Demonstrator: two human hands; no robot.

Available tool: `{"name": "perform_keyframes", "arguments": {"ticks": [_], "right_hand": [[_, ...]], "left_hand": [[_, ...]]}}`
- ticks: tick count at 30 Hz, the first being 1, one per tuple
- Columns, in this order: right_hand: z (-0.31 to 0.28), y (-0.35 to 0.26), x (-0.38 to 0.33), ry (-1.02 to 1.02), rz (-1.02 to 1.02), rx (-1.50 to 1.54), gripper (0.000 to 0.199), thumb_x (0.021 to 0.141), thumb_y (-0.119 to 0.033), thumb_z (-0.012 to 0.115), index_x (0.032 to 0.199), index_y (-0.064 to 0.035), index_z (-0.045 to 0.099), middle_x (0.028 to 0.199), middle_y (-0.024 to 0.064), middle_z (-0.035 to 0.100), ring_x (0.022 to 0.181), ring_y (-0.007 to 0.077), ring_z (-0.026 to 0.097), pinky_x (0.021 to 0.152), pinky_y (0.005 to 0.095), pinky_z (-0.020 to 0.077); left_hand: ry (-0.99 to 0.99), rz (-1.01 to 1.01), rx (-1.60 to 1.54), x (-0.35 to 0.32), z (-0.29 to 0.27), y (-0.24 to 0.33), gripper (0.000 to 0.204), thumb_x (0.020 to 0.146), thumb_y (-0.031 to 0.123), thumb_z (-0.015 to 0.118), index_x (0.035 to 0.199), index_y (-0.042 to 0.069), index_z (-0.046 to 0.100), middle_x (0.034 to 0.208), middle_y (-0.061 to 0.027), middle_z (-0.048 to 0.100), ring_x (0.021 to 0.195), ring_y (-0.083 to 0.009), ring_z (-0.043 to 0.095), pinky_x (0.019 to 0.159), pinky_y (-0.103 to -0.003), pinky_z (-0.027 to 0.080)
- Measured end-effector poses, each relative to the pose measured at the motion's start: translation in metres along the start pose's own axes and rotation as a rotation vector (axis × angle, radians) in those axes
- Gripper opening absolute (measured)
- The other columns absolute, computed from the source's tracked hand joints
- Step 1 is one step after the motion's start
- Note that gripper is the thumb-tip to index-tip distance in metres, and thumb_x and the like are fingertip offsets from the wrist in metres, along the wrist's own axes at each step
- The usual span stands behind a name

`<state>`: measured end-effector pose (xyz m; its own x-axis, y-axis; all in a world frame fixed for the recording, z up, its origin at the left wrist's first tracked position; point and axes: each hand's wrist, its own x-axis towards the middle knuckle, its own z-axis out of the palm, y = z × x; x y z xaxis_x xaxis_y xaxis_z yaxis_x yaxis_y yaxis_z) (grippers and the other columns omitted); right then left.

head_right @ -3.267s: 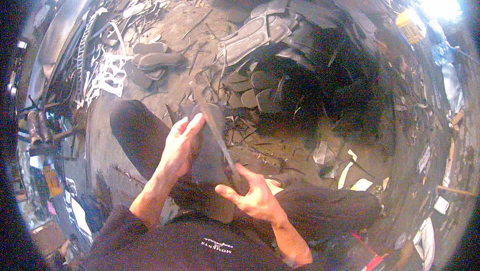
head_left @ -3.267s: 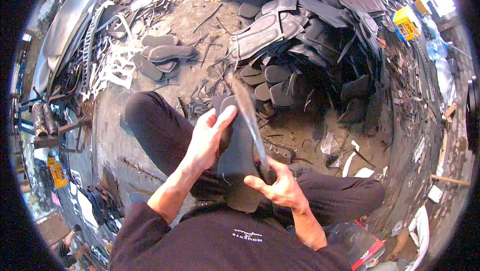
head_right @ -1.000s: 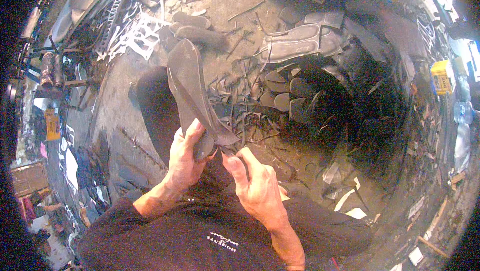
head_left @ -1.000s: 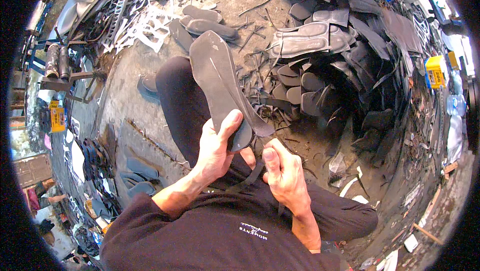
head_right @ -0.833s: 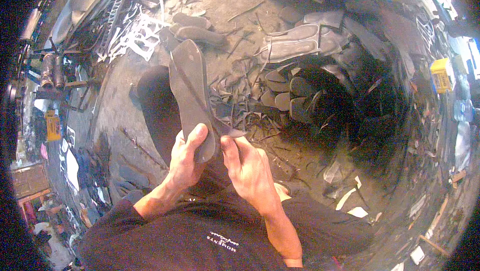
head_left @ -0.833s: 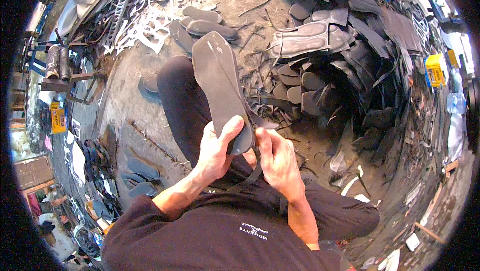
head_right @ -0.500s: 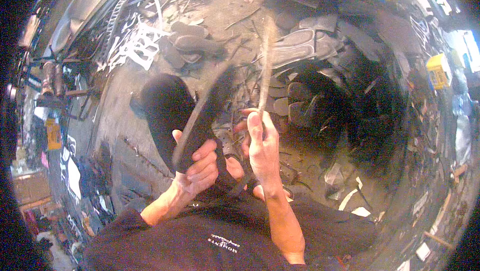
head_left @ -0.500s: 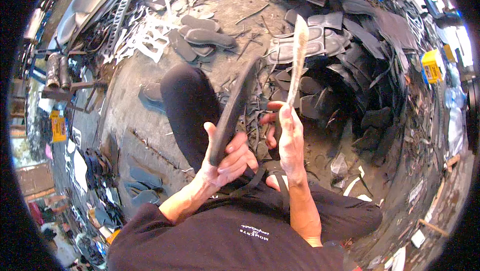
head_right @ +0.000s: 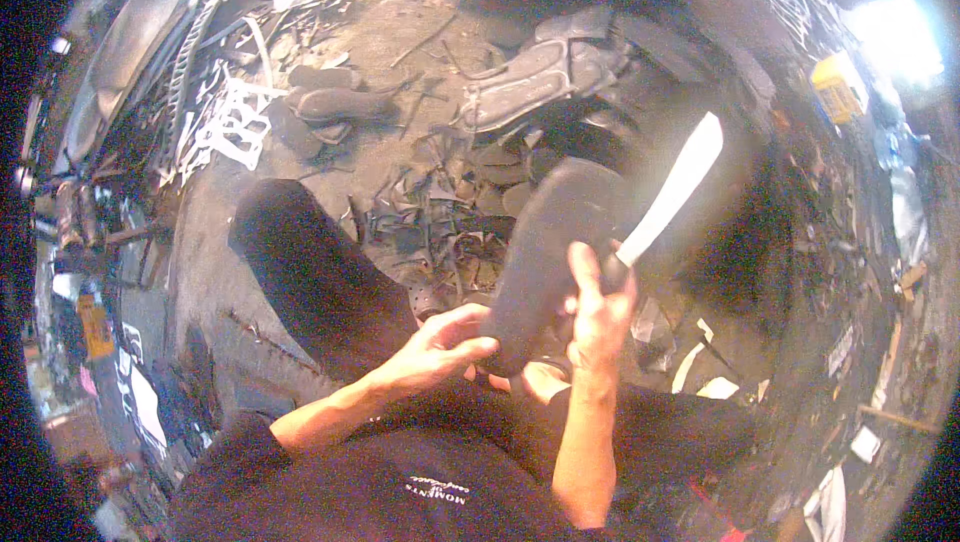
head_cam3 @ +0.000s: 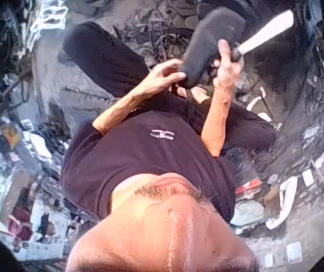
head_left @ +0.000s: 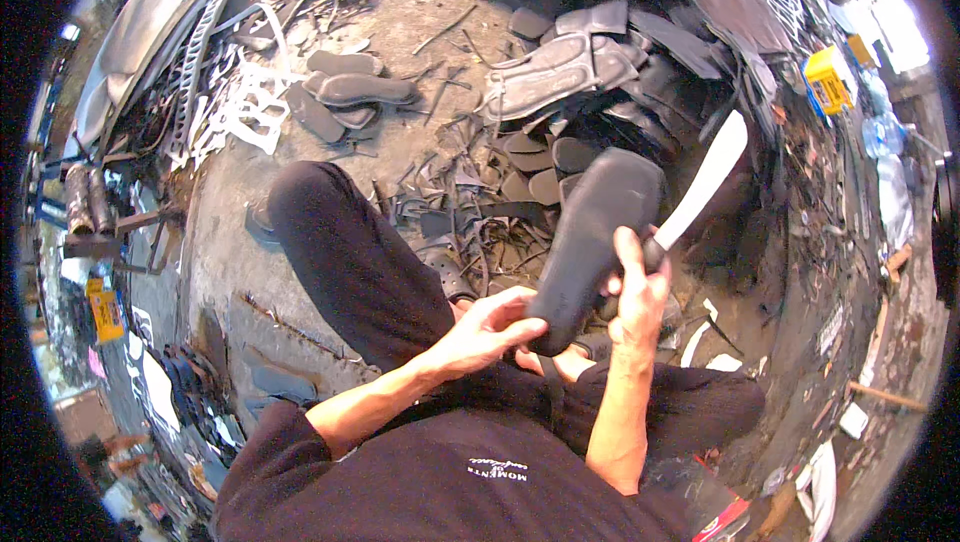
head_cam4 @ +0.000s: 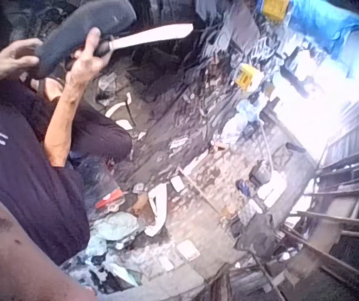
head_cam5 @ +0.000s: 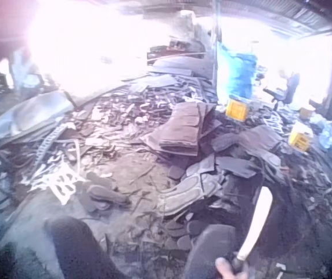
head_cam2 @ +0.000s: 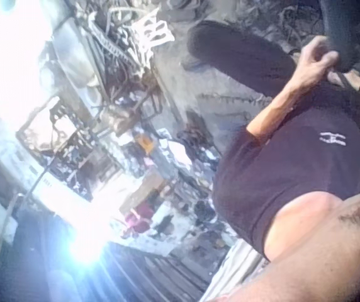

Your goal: The person sits on the floor and uses a knife to trim the edges of black rubber shoe insoles. They repeatedly pick up insoles, cut along the perimeter, and place the trimmed pieces aside.

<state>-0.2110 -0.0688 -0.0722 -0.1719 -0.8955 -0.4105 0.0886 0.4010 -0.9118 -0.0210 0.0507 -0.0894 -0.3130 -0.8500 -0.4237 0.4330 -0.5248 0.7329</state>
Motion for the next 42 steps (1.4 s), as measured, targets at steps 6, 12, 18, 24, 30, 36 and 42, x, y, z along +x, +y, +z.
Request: {"name": "perform_keyframes", "arguments": {"ticks": [6, 12, 18, 24, 30, 36, 42], "right_hand": [[-0.155, -0.069, -0.053, 0.628, -0.405, -0.567, 0.060, 0.104, -0.043, 0.070, 0.143, 0.0023, 0.060, 0.134, 0.0182, 0.068, 0.121, 0.0283, 0.064, 0.105, 0.0431, 0.0516], [-0.353, -0.103, -0.145, 1.148, -0.482, -1.263, 0.059, 0.098, -0.043, 0.074, 0.128, 0.0060, 0.065, 0.120, 0.0271, 0.070, 0.109, 0.0412, 0.067, 0.098, 0.0511, 0.0512], [-0.441, -0.008, -0.182, 0.978, 0.439, -1.687, 0.058, 0.100, -0.041, 0.069, 0.141, -0.0001, 0.062, 0.132, 0.0279, 0.069, 0.123, 0.0481, 0.065, 0.105, 0.0535, 0.0507], [-0.389, -0.003, -0.169, 1.029, 0.097, -1.370, 0.052, 0.103, -0.042, 0.065, 0.136, -0.0014, 0.065, 0.128, 0.0273, 0.070, 0.121, 0.0479, 0.064, 0.103, 0.0530, 0.0487], [-0.310, -0.044, -0.140, 1.053, -0.519, -1.156, 0.043, 0.106, -0.040, 0.064, 0.122, 0.0002, 0.066, 0.112, 0.0215, 0.073, 0.101, 0.0381, 0.069, 0.090, 0.0481, 0.0504], [-0.222, -0.060, -0.087, 0.705, -0.342, -0.388, 0.048, 0.108, -0.042, 0.062, 0.137, -0.0037, 0.053, 0.096, 0.0080, 0.067, 0.078, 0.0167, 0.063, 0.067, 0.0313, 0.0500], [-0.051, -0.028, -0.030, -0.027, -0.405, -0.348, 0.018, 0.108, -0.020, 0.058, 0.121, -0.0082, 0.061, 0.089, 0.0031, 0.068, 0.063, 0.0052, 0.052, 0.054, 0.0228, 0.0439]], "left_hand": [[0.055, -0.001, 0.125, 0.034, -0.001, 0.019, 0.032, 0.107, 0.026, 0.068, 0.131, 0.006, 0.066, 0.112, -0.0055, 0.075, 0.090, -0.0093, 0.067, 0.084, -0.029, 0.056], [0.444, 0.188, -0.118, 0.100, -0.028, 0.019, 0.010, 0.104, 0.012, 0.063, 0.108, 0.004, 0.068, 0.096, -0.0030, 0.072, 0.076, -0.0080, 0.063, 0.071, -0.025, 0.054], [0.767, 0.408, 0.169, 0.221, -0.023, 0.040, 0.028, 0.087, 0.013, 0.076, 0.111, 0.003, 0.063, 0.098, -0.0075, 0.067, 0.091, -0.0195, 0.064, 0.084, -0.035, 0.054], [1.006, 0.466, 1.521, 0.341, -0.176, 0.011, 0.084, 0.073, 0.012, 0.075, 0.152, 0.009, 0.046, 0.159, -0.0190, 0.045, 0.145, -0.0407, 0.042, 0.114, -0.058, 0.037], [0.804, 0.690, 1.775, 0.333, -0.271, 0.017, 0.067, 0.081, 0.023, 0.070, 0.145, 0.008, 0.055, 0.146, -0.0224, 0.057, 0.140, -0.0411, 0.048, 0.115, -0.066, 0.032], [1.163, 0.666, 1.622, 0.296, -0.197, 0.127, 0.036, 0.093, 0.038, 0.066, 0.101, 0.003, 0.072, 0.103, -0.0156, 0.073, 0.117, -0.0340, 0.063, 0.103, -0.053, 0.044], [0.958, 0.236, 0.280, 0.212, -0.131, 0.173, 0.059, 0.091, 0.055, 0.074, 0.102, -0.003, 0.074, 0.110, -0.0187, 0.076, 0.097, -0.0296, 0.070, 0.087, -0.047, 0.053]]}}
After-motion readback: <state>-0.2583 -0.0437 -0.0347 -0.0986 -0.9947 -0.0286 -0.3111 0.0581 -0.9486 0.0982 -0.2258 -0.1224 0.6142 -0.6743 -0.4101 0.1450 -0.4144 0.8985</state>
